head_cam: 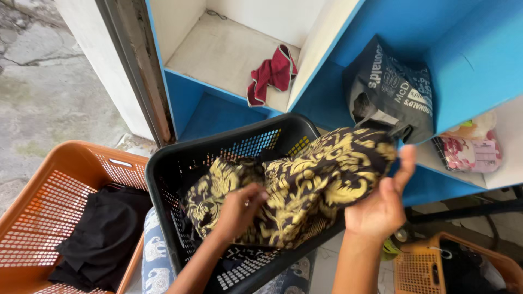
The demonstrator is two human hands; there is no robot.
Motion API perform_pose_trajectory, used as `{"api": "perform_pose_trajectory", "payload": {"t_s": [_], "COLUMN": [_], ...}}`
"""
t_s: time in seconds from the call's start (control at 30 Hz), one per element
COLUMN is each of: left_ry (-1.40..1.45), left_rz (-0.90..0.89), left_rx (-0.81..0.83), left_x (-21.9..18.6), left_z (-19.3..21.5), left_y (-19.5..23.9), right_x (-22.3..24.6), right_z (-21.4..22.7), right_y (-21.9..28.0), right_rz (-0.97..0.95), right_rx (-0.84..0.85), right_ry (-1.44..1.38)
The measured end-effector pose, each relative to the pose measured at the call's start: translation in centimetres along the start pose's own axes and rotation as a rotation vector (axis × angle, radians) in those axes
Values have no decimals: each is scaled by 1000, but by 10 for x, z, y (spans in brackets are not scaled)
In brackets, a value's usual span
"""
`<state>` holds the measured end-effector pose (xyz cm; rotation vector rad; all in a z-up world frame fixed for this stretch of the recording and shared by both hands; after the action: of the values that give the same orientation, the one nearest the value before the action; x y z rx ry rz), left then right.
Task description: The person folds two patterned garments by hand. They unfold, align, and fold each item into a compact rectangle, then place the finished pieces into an orange basket.
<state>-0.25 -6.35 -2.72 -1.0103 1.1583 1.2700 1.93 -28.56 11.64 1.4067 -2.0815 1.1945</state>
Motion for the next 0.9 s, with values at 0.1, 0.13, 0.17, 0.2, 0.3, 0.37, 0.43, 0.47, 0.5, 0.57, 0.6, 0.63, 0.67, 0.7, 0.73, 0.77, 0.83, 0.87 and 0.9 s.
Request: {"api": "perform_pose_trajectory", "payload": {"t_s": [0.1,0.13,0.17,0.2,0.3,0.37,0.43,0.47,0.5,0.57,0.6,0.63,0.67,0.7,0.73,0.77,0.83,0.87,0.9], "left_ry": [509,511,512,514,288,15,-211,-301,-393,-305,-259,-217,-177,-264,-351,-386,-450,-288,-128], "left_rz": [-362,-387,-411,-435,-383,-421,-579,-723,-867,-879,-882,-816,-749,-835,-919,-855,-724,-600,-480], "left_rx": [46,11,-24,-59,-265,-366,-494,-571,-652,-713,-739,-557,-373,-344,-313,-300,-267,-183,-93], "left_x": [-11,-21,-31,-43,-66,-75,-86,-93,-100,-109,-113,-115,-116,-119,-120,-117,-110,-105,-98], "left_z": [27,34,41,48,81,100,107,108,104,92,82,64,46,24,3,-2,-6,-3,8], "left_y": [-6,-11,-14,-17,-30,-38,-45,-48,-46,-37,-30,-20,-11,0,11,10,5,-1,-7], "right_x": [-3,-10,-18,-24,-21,-12,-1,6,10,14,14,11,7,6,5,1,-2,0,1], "right_z": [-1,0,1,4,17,27,27,22,15,0,-8,-15,-22,-26,-30,-34,-38,-38,-36], "right_y": [1,1,3,5,13,7,3,1,-2,-1,1,3,4,6,8,7,4,4,2], "right_rz": [82,-30,-145,-259,-83,-267,-300,-247,-195,-154,-134,-123,-112,-109,-128,-148,-156,-142,-122], "right_rx": [129,186,242,299,559,311,223,263,311,336,343,313,283,253,249,257,268,270,266], "right_ry": [142,133,125,116,1076,654,388,335,279,342,375,399,422,448,448,441,537,641,746]}}
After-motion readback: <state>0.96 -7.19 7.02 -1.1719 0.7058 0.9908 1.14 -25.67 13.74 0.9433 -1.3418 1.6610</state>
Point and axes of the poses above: each hand's wrist, its own y-axis away from the middle knuckle, its own z-axis out of the back of the hand, x = y × z, the point moved 2 cm from there along -y, towards the middle knuckle, and after that the axes turned 7 degrees about y, right-handed, at the moved point
